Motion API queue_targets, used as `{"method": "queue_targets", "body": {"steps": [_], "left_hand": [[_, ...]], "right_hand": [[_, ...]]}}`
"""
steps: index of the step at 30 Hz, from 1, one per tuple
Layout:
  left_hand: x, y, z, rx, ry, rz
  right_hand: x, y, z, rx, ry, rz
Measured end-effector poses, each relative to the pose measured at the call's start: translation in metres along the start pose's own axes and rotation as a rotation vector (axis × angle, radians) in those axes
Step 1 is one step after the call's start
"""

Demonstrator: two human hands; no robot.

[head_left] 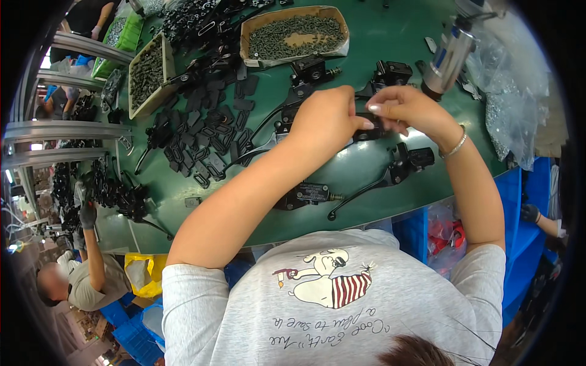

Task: The recorder is assembling bicycle or motorcycle brake levers by inserting pins and screws and using an electric screwdriver.

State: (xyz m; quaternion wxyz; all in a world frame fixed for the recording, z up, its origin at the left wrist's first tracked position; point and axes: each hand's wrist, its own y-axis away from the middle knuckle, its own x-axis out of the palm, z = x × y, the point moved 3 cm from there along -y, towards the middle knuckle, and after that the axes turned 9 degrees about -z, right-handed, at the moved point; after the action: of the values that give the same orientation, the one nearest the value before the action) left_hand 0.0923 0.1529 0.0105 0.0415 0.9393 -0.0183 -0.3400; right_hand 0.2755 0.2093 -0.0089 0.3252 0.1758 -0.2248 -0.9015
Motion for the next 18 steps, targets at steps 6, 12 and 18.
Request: {"method": "queue_targets", "body": {"steps": [6, 12, 18], "left_hand": [[-0.052, -0.017, -0.001, 0.17, -0.108, -0.27], [-0.083, -0.117, 0.093, 0.259, -0.638, -0.428], [-0.077, -0.141, 0.117, 0.092, -0.615, -0.185]], "right_hand": [[-0.004, -0.031, 0.046, -0.317, 0.059, -0.376], [0.005, -0.162, 0.088, -0.805, 0.775, -0.481], [0.022, -0.199, 0.09, -0.629, 0.904, -0.21]]}}
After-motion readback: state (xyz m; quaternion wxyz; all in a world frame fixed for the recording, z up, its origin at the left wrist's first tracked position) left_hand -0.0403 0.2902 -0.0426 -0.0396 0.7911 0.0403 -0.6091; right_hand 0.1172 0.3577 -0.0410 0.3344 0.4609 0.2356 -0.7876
